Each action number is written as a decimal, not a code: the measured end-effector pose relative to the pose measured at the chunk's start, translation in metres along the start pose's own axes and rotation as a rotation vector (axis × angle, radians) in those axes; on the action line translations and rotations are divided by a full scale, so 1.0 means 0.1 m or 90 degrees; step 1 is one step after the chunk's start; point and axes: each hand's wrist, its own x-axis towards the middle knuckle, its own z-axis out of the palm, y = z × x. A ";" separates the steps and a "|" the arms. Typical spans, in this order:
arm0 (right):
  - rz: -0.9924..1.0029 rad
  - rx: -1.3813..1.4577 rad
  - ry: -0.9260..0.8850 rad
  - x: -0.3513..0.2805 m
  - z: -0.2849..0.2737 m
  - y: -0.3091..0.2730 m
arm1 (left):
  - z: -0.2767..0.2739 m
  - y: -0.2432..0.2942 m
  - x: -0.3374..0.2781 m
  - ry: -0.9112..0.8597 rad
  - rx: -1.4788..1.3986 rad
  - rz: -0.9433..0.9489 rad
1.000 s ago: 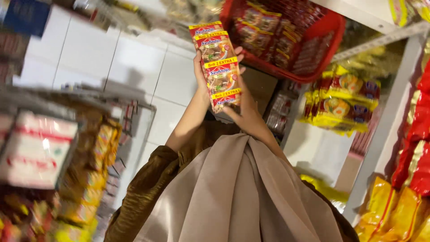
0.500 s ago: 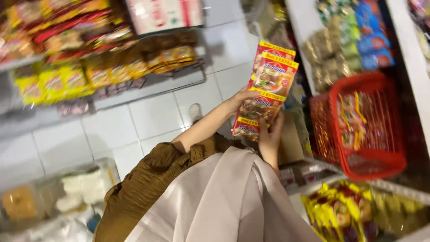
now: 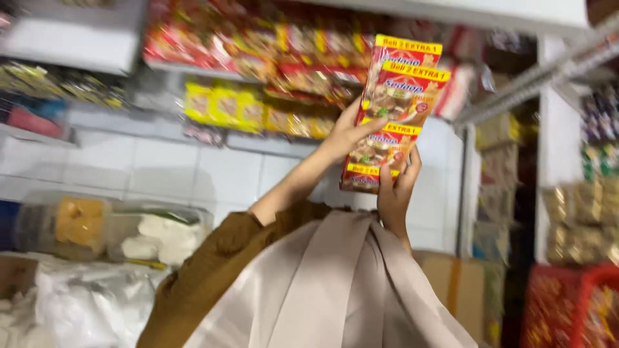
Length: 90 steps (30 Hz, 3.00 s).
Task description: The person picks up noodle packets from a red basket and places them onto a shelf, arranging them alongside other similar food items.
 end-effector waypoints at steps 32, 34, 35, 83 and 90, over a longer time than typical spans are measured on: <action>-0.412 -0.638 -0.114 2.27 2.64 -0.21 | -1.67 2.46 0.24 0.205 1.093 0.457; -0.391 -0.606 -0.108 2.24 2.54 -0.16 | -1.68 2.42 0.29 0.226 1.119 0.435; -0.391 -0.592 -0.098 2.18 2.47 -0.11 | -1.67 2.42 0.29 0.232 1.131 0.408; 0.325 -0.475 0.721 -2.82 -2.96 -0.26 | 3.30 -3.09 -1.11 -1.210 0.468 -0.031; 0.415 -0.464 0.799 -2.78 -3.93 -0.26 | 3.93 -3.98 -0.68 -1.221 0.458 0.011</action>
